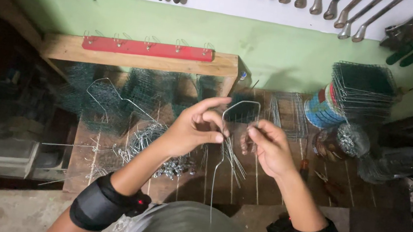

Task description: The person assembles a wire basket by hand, bending and interlocking wire pieces to form the frame. They repeatedly adjust the wire shape and fit the components together on a wooden workbench.

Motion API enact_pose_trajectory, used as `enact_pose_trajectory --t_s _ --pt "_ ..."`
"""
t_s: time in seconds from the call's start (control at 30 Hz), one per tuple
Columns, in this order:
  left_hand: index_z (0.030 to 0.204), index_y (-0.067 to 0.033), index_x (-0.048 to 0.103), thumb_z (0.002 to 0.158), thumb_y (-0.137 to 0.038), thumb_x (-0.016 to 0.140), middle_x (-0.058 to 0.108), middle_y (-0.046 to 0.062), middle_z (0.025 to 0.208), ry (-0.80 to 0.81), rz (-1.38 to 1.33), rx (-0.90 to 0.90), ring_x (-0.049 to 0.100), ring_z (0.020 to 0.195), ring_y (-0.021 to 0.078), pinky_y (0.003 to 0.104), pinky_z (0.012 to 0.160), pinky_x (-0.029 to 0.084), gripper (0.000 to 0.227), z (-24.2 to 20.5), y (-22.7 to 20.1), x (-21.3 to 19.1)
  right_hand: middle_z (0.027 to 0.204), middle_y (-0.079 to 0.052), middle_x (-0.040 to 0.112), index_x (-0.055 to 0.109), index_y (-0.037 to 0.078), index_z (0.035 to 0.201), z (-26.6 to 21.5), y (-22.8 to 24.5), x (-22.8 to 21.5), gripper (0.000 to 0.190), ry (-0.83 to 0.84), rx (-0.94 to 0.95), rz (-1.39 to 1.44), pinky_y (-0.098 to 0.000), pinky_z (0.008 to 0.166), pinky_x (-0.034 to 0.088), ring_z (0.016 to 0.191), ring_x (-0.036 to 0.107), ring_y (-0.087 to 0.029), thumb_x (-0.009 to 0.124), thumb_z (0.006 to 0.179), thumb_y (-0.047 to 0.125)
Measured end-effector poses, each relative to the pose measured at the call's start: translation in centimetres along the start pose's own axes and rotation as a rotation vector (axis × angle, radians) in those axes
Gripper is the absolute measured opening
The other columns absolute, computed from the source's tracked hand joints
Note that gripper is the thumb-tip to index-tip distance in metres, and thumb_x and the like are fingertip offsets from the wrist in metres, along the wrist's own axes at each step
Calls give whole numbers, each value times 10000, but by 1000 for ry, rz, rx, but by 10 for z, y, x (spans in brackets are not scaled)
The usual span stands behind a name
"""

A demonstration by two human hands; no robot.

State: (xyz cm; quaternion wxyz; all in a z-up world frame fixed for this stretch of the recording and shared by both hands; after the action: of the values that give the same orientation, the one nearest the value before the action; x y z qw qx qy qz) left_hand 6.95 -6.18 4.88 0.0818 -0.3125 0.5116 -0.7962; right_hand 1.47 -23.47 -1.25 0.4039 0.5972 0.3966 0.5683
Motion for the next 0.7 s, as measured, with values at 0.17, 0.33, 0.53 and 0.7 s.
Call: enact_pose_trajectory --t_s 0.17,0.33,0.53,0.7 --pt "1310 -57 615 862 -6 801 765 40 985 -271 404 66 699 942 107 274 886 554 487 -7 -8 -18 928 -111 718 626 -11 1048 -11 14 -9 118 -178 -100 -159 -326 697 597 787 691 -170 597 1033 102" --pt "962 -32 756 885 -102 805 770 75 907 -351 739 184 737 830 154 279 777 556 115 -13 -39 -5 966 -117 746 638 -24 1051 -27 30 5 132 -248 -274 -419 -299 748 612 823 709 -144 603 1045 103" --pt "914 -14 757 901 -137 759 767 113 905 -356 964 304 712 855 267 363 793 496 124 -17 -49 2 1025 -137 750 644 -52 1076 -41 33 16 103 -314 -424 -505 -275 800 587 883 701 -136 620 1041 42" --pt "975 2 741 948 -116 721 743 112 902 -313 800 221 688 879 220 329 820 529 123 -14 -32 -13 1002 -143 749 645 -61 1091 -32 26 12 109 -284 -377 -428 -289 759 590 836 700 -149 601 1040 25"
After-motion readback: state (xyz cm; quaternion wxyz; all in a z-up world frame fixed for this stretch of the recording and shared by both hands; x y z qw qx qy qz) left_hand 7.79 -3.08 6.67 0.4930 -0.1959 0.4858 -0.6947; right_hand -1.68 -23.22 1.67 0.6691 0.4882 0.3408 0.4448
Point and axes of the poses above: each hand's wrist, its own z-axis towards the middle knuckle, its own x-axis out of the palm, y = z × x, the point moved 10 cm from there along z, towards the middle knuckle
